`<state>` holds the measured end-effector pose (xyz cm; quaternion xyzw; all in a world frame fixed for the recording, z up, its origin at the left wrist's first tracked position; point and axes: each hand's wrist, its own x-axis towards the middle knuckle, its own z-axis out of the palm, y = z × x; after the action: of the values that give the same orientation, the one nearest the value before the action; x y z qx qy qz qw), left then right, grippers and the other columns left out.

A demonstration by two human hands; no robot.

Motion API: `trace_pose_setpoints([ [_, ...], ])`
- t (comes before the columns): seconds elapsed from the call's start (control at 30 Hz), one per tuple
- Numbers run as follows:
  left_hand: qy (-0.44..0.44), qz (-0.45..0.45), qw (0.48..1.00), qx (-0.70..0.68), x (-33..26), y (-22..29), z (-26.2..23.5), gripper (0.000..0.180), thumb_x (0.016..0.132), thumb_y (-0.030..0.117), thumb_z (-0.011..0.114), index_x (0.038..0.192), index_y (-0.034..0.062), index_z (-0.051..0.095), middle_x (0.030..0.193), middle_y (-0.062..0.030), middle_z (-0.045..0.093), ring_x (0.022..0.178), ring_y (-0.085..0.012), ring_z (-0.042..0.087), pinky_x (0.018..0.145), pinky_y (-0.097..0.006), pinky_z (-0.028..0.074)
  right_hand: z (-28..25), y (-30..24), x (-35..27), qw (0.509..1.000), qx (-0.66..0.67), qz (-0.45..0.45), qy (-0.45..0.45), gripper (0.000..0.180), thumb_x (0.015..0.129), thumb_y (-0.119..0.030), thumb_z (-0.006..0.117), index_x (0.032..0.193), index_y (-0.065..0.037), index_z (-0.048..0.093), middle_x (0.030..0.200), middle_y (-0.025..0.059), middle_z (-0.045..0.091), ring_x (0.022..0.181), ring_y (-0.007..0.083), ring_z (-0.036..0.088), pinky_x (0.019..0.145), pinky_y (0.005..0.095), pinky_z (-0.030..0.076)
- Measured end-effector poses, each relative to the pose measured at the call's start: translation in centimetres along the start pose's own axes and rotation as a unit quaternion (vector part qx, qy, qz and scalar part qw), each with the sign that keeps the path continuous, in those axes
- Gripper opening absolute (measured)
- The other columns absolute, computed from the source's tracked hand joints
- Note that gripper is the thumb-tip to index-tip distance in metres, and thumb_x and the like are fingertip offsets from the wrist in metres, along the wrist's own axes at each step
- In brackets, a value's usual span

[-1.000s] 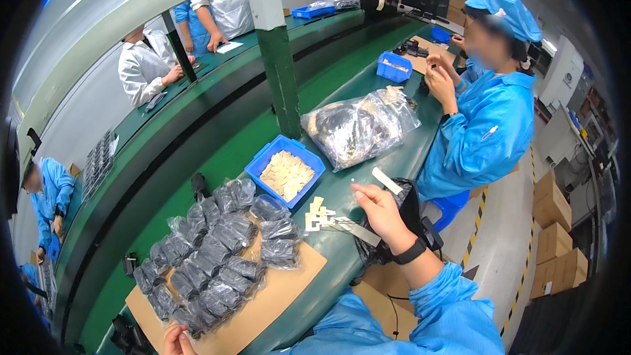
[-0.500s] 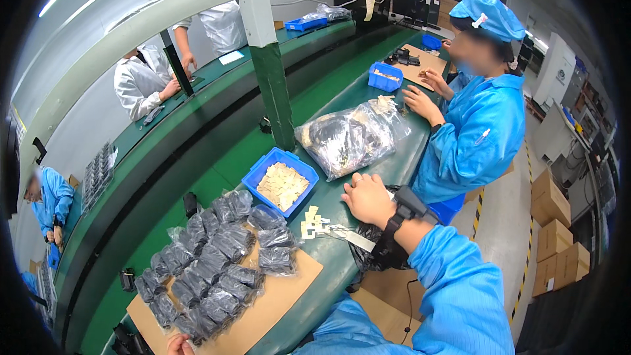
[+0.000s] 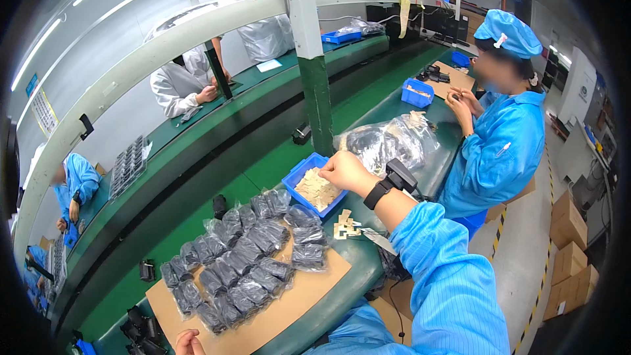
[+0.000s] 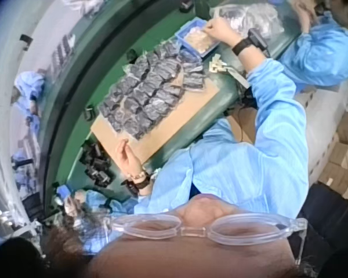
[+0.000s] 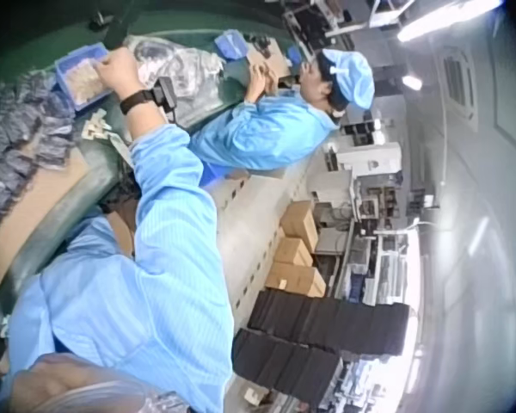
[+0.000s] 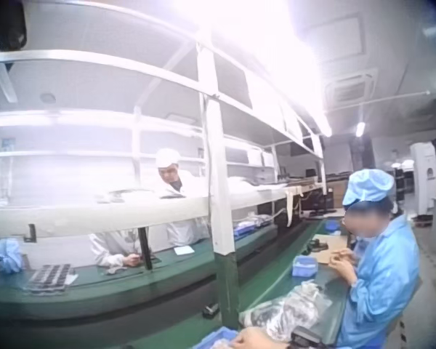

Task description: Assembling small metal pins into black plastic housings and packaging finished units into plastic bags.

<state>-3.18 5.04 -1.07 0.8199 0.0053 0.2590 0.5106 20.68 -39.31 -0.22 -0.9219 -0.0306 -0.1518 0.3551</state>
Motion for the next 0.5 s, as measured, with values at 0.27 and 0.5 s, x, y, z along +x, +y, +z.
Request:
trace_pose_setpoints([
  [0.27, 0.045, 0.031, 0.998, 0.035, 0.2, -0.9, -2.3, 0.015, 0.082, -0.007, 0.053, 0.093, -0.0049, 0.062, 0.090, -0.0128, 0.064, 0.085, -0.0225, 0.060, 0.080, -0.032, 0.047, 0.4, -0.7, 1.1, 0.998, -0.053, -0.016, -0.007, 0.010, 0.064, -0.009, 0.070, 0.072, -0.003, 0.069, 0.068, 0.0149, 0.064, 0.063, 0.0262, 0.063, 0.061, 0.0346, 0.049],
  [0.5, 0.036, 0.036, 0.998, 0.037, 1.6, -1.1, -3.8, 0.015, 0.084, -0.008, 0.051, 0.094, -0.0054, 0.062, 0.092, -0.0134, 0.063, 0.086, -0.0221, 0.060, 0.080, -0.031, 0.047, 1.0, -0.5, 1.5, 0.997, 0.019, 0.046, -0.059, 0.011, 0.070, -0.003, 0.063, 0.078, 0.000, 0.069, 0.076, 0.0151, 0.067, 0.066, 0.0206, 0.065, 0.063, 0.0310, 0.051],
])
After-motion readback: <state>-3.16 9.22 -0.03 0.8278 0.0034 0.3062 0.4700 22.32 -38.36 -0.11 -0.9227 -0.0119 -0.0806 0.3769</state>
